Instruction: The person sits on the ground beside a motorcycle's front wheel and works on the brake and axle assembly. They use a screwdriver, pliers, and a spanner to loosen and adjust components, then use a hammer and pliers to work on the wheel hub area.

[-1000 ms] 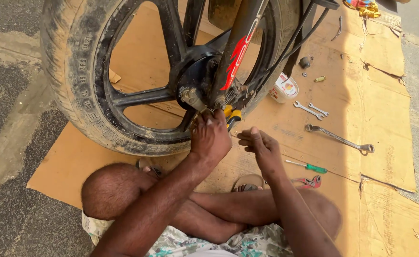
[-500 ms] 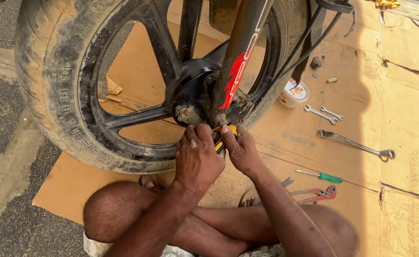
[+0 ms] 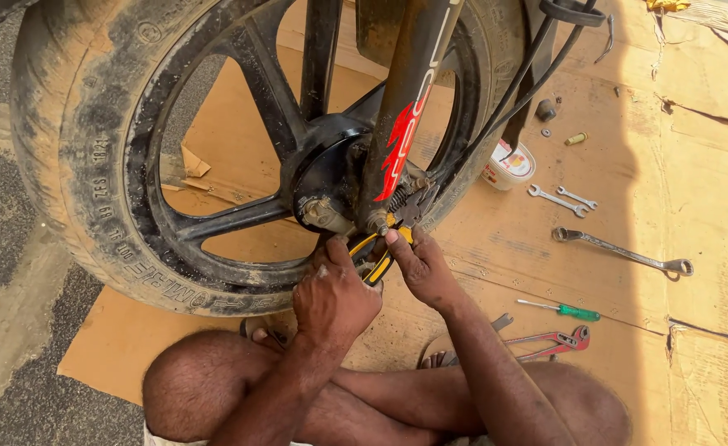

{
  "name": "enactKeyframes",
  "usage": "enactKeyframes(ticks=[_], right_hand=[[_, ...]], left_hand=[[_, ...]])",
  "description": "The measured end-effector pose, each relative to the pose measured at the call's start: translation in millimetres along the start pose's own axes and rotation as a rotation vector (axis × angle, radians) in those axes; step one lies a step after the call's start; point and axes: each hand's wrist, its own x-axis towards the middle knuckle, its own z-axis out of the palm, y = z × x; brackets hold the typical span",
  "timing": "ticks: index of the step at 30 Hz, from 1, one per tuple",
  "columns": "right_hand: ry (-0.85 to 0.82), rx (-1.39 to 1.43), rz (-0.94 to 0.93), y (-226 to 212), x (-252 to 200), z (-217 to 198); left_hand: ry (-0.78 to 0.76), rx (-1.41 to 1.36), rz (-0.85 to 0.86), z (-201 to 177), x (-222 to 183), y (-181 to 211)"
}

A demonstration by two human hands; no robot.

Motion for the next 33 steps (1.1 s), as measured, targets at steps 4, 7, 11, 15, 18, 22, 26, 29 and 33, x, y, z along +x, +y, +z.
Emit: enactKeyframes(ticks=[4,7,11,15,18,22,26,29,33], right_hand=[[-0.033,0.019,-0.014,-6.3,-0.8,1.4],[-0.036,0.066,0.005,-9.0,-1.7,2.6],[-0.042,0.075,-0.007,6.0,-7.3,4.1],[-0.075,0.129,-0.035,15.4,-15.6,9.3],[-0.066,0.163,0.023,15.0,-22.1,18.8],[-0.012,0.147,0.027,0.5,-20.7,29.1],[0.08,0.088,-0.024,9.0,-22.1,32.3],[0.095,0.055,-0.017,22.5,-22.9,27.4],[0.036,-0.004,-0.002,-2.8,-20.7,18.9]], left_hand=[[0.035,0.012,0.02,6.2,-1.4,-4.2],[0.012,-0.018,0.071,4.4,0.3,-4.4],[-0.149,-0.013,-0.052,-4.9,6.1,1.6],[-0.229,-0.049,-0.174,-24.9,13.7,13.2],[-0.3,-0.061,-0.219,-36.0,20.0,24.3],[-0.229,-0.07,-0.205,-28.2,13.1,23.9],[-0.161,-0.105,-0.208,-15.2,7.7,24.7],[-0.178,-0.076,-0.219,-12.0,6.1,28.8],[-0.268,-0.002,-0.268,-17.4,7.8,47.0]])
